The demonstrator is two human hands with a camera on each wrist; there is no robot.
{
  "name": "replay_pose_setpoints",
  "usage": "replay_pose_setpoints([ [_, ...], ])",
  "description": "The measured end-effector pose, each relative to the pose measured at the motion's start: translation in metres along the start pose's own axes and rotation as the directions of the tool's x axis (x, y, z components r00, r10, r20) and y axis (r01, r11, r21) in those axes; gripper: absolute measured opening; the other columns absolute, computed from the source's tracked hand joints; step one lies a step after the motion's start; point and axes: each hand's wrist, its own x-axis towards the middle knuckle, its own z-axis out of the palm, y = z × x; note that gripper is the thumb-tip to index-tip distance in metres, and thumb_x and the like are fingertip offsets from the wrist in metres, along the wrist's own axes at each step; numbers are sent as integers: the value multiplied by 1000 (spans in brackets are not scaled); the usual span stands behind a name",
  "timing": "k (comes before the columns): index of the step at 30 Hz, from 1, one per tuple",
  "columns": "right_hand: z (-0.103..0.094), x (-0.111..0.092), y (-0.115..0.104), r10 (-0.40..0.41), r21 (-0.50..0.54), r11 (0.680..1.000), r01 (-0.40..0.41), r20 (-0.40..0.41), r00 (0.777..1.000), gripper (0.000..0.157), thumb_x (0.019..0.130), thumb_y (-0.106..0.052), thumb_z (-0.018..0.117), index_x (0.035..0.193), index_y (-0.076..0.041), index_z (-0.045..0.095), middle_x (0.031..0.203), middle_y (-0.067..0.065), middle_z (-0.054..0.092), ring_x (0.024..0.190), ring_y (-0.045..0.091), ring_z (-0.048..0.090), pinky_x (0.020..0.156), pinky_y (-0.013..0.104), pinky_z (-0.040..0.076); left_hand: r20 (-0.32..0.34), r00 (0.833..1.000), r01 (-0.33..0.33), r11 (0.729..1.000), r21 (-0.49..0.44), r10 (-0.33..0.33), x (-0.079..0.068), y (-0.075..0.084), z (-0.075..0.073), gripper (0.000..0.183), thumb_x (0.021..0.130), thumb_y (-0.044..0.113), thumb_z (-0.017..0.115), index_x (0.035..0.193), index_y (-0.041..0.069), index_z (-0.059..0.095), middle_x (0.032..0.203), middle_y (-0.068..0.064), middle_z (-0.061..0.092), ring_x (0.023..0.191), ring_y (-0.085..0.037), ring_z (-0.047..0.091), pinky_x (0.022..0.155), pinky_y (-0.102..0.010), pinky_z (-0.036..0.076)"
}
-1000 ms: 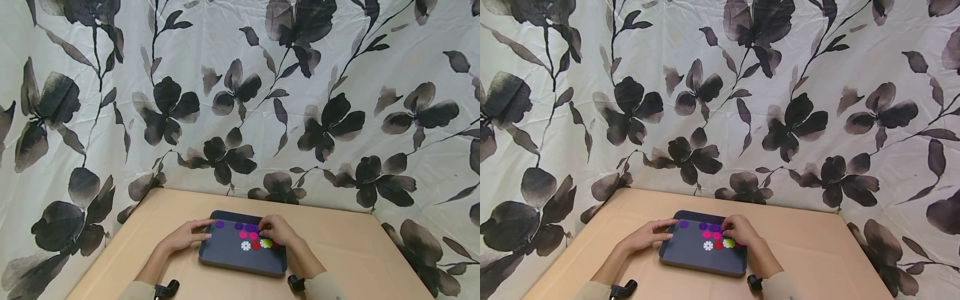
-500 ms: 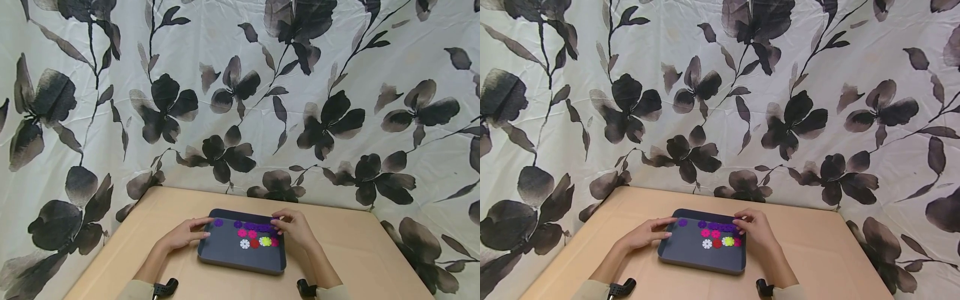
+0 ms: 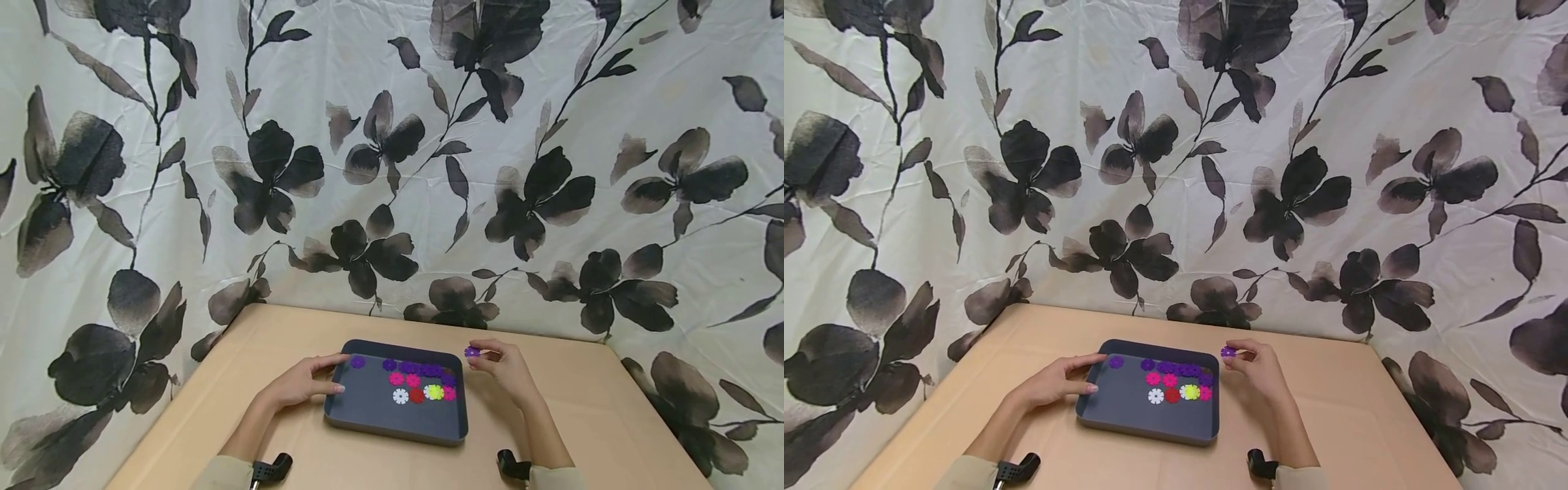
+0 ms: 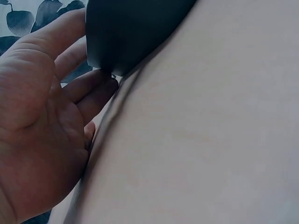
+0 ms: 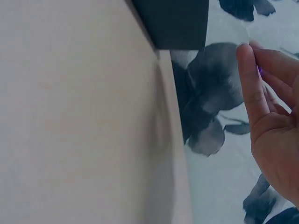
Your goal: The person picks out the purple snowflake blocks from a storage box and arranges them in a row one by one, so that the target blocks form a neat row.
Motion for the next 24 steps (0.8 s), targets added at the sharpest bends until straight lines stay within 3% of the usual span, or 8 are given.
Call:
replay_pose_setpoints([
  [5,-6,-2,10,70,12,997,-70,-4,998,40,90,2,77,127,11,67,116,28,73,90,17,76,81,27,65,13,1000,-1,1000,-24,2,1,1,0,74,90,32,83,154,14,52,165,-14,41,156,-34,32,127,-47,27],
  [12,-10,-2,25,120,-45,992,-117,75,990,42,86,0,81,124,11,68,112,23,76,90,19,75,78,22,58,11,1000,-7,1000,-31,7,1,2,0,74,90,32,83,154,13,52,165,-14,40,155,-35,33,126,-49,27],
  [19,-8,-2,36,94,-197,979,-56,191,977,30,85,-1,82,112,7,73,93,18,73,71,12,60,55,22,50,18,1000,-11,999,-30,11,1,-1,1,73,91,30,82,155,13,51,166,-16,38,154,-38,34,127,-51,29],
  [24,-7,-3,35,76,-302,953,-23,167,983,23,83,-1,84,103,3,75,94,14,72,73,15,56,59,21,50,8,1000,-11,999,-38,11,2,-2,1,71,92,28,82,154,13,52,165,-17,39,154,-39,33,127,-51,28],
])
